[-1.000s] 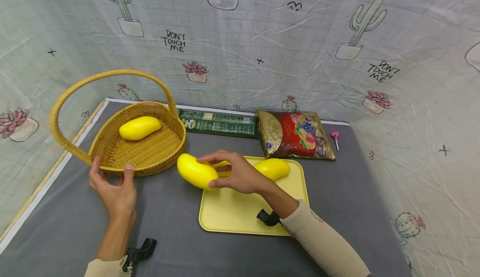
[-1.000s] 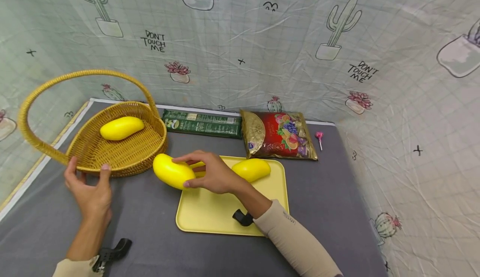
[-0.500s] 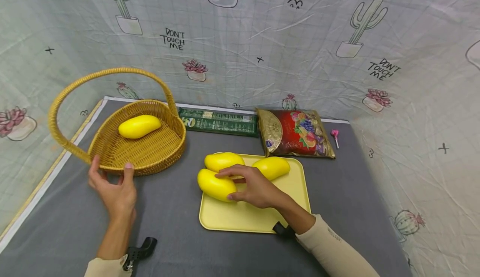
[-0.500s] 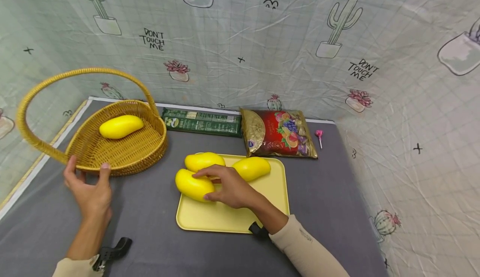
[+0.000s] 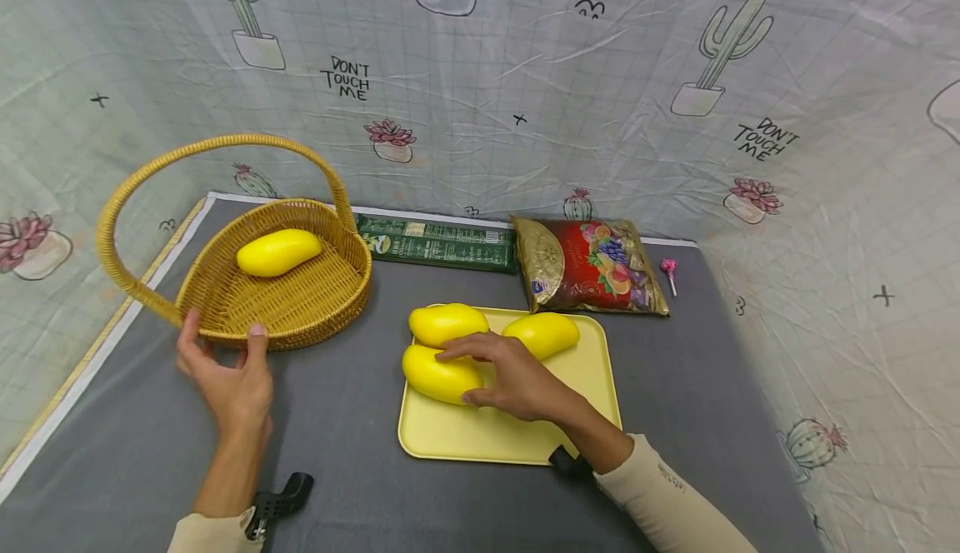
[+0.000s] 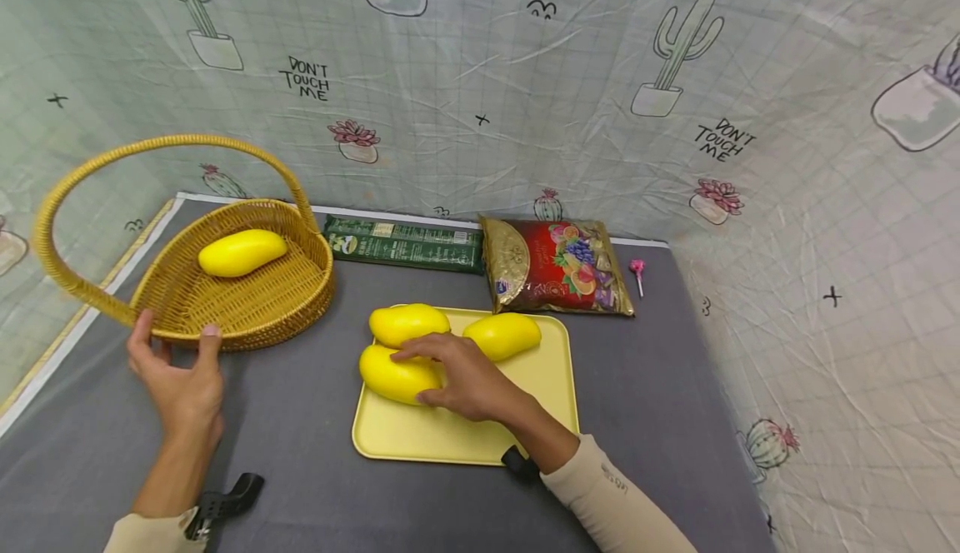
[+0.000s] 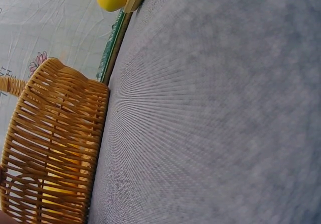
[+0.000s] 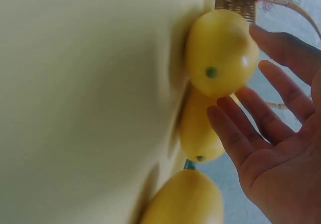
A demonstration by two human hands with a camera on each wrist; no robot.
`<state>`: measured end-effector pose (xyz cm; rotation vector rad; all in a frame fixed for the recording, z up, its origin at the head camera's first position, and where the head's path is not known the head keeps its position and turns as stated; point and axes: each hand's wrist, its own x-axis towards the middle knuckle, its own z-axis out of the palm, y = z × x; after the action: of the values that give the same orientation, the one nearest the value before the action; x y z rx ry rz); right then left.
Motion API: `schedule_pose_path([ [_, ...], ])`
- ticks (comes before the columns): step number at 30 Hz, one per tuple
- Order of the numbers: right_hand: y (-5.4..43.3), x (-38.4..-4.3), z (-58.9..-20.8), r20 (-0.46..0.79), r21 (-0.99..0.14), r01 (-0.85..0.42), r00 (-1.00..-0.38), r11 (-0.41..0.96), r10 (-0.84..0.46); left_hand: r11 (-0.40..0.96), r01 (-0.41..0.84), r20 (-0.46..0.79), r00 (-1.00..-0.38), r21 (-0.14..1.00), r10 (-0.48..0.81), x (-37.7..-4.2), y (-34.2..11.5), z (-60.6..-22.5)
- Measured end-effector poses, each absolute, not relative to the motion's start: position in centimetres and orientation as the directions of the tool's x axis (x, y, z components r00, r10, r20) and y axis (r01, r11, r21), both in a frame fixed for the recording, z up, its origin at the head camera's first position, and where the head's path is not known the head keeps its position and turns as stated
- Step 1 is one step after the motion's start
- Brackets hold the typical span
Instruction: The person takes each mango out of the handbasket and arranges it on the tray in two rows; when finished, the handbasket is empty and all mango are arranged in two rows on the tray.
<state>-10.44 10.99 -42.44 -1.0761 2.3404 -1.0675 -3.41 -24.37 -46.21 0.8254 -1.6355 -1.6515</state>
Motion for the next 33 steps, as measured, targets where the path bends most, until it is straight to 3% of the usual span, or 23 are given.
schedule_pose_path([
  [13,7.6,-11.4,-38.9,0.166,-0.815,-0.516,-0.646,0.265,-0.745,0.011,0.018,0.02,-0.577,1.0,-0.816,-3.3,-24.5,-46.3],
  [19,4.5,-11.8,-37.0,0.263,-0.791,-0.569,-0.648,0.225,-0.715,0.015,0.013,0.02,-0.58,1.0,-0.814,-3.3,-24.5,-46.4],
  [29,-0.3,-13.5,-35.7,0.331,-0.767,-0.615,-0.625,0.185,-0.707,0.022,0.021,0.03,-0.581,1.0,-0.814,-3.3,-24.4,-46.3],
  [33,-1.9,-14.3,-35.5,0.302,-0.787,-0.586,-0.637,0.192,-0.709,0.029,0.02,0.035,-0.577,0.999,-0.816,-3.3,-24.3,-46.3],
])
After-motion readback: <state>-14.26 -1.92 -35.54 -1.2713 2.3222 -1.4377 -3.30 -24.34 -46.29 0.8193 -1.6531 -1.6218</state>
